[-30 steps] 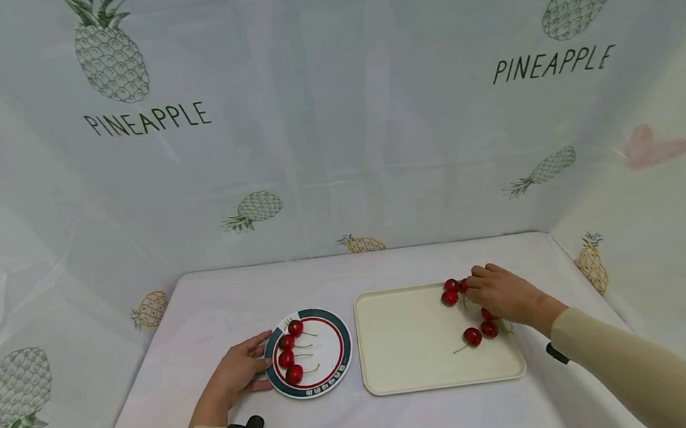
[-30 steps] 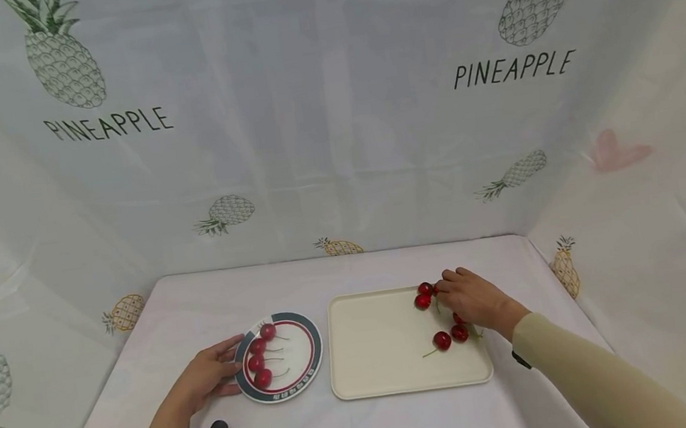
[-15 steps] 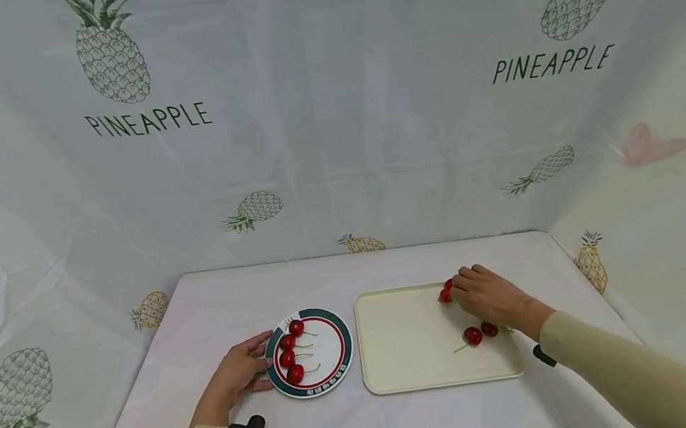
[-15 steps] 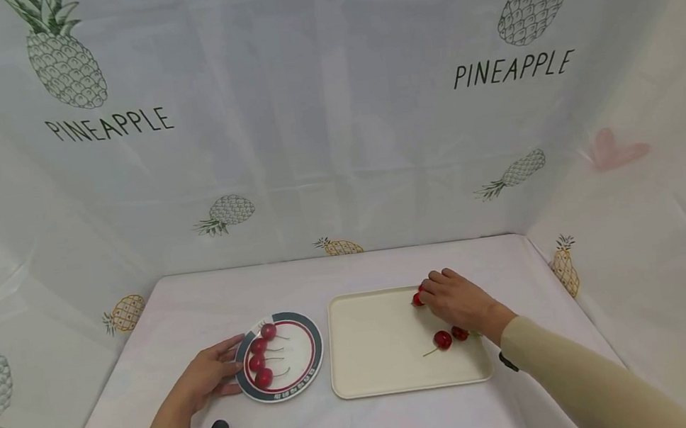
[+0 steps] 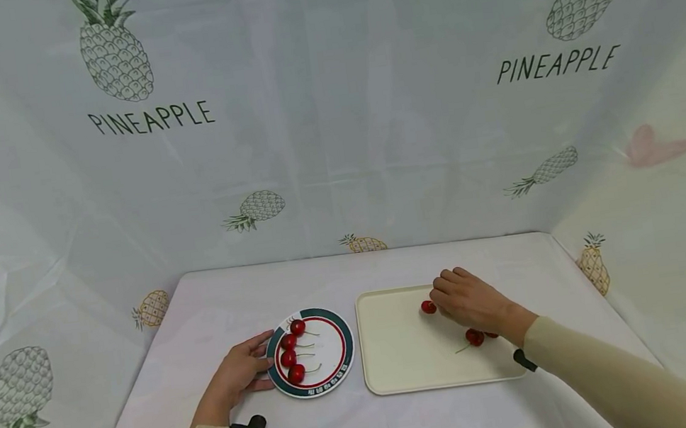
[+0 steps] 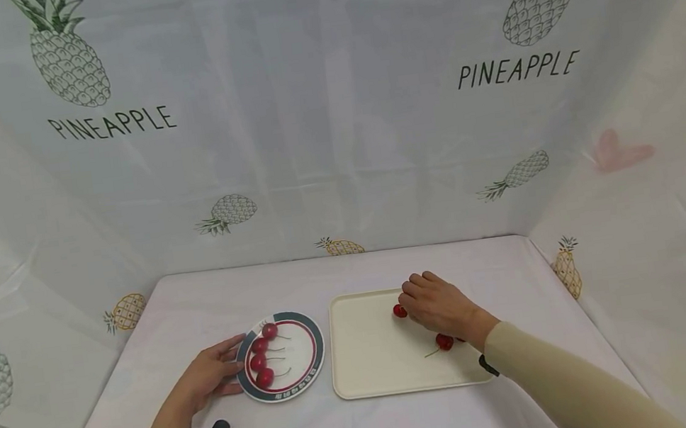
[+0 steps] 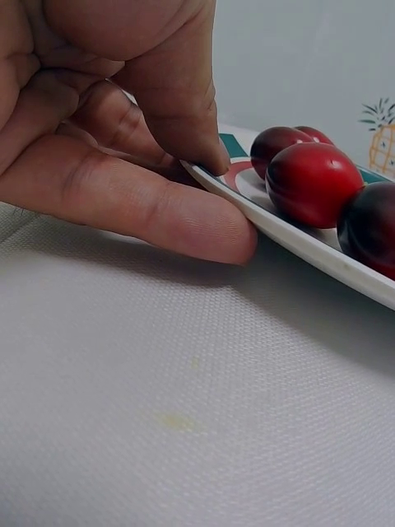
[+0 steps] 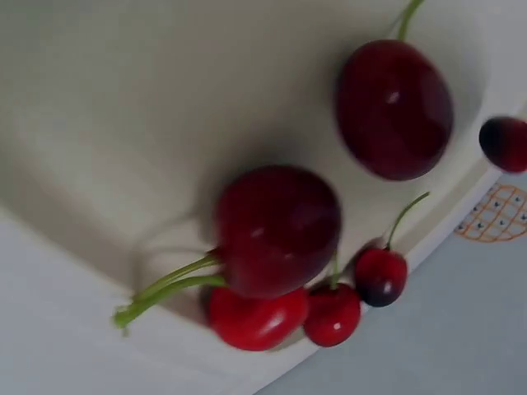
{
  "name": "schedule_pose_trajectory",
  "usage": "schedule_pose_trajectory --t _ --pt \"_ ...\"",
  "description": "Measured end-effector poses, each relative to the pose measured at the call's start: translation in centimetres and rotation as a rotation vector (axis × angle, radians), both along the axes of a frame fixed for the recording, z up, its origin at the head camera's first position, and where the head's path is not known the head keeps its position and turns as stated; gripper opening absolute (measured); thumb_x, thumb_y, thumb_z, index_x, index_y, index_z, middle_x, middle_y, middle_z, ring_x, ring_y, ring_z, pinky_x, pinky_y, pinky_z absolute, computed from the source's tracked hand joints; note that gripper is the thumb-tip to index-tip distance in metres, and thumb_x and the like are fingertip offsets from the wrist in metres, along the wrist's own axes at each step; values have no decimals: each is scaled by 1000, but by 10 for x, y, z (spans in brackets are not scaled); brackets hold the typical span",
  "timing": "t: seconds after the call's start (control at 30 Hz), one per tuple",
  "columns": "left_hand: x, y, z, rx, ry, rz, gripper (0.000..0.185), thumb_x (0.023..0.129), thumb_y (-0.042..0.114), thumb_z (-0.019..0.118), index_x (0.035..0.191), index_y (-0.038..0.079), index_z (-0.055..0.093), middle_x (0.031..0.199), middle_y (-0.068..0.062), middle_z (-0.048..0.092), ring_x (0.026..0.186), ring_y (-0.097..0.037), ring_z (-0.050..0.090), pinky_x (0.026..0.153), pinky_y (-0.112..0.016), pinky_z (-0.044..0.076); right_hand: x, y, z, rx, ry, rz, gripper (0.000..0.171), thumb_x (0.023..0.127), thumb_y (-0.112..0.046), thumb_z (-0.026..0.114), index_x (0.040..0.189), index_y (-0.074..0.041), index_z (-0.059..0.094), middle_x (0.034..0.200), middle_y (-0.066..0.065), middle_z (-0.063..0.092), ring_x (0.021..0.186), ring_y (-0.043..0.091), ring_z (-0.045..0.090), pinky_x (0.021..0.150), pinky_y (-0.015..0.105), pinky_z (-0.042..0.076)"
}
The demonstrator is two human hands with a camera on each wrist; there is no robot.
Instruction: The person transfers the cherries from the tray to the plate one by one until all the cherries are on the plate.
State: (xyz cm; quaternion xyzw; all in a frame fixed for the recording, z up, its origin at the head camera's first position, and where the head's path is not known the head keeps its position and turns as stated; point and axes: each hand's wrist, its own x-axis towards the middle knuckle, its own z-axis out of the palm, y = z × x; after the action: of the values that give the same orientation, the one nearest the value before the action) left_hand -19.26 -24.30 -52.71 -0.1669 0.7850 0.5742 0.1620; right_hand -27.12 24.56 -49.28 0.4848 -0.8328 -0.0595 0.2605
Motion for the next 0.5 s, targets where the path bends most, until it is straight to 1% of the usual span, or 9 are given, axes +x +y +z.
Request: schedule_pose_trajectory --t 0.2,0.27,0.4,0.5 --pt "1 -1 -1 8 4 -1 64 99 -3 64 158 16 50 155 -30 50 88 -21 74 72 -40 67 2 -19 5 21 11 -15 52 113 -29 13 90 -11 57 83 1 51 80 20 44 71 31 38" --pt "1 -1 -1 14 4 0 63 99 -3 64 158 16 50 156 -29 50 89 -21 74 73 -40 67 3 -26 7 15 13 -5 50 113 -28 16 89 -11 56 82 1 50 79 20 43 70 31 38" --pt "1 -1 -1 21 4 -1 63 100 -2 64 158 16 50 156 -29 50 90 -22 74 73 -40 67 4 -39 8 1 -2 15 40 112 -25 26 88 -12 55 81 0 49 78 19 42 70 30 35" --pt "1 -1 0 19 2 0 63 99 -2 64 158 16 51 156 -29 49 90 -22 74 73 -40 67 5 -49 8 12 -18 6 26 108 -22 40 88 -12 54 81 0 48 79 19 41 71 30 34"
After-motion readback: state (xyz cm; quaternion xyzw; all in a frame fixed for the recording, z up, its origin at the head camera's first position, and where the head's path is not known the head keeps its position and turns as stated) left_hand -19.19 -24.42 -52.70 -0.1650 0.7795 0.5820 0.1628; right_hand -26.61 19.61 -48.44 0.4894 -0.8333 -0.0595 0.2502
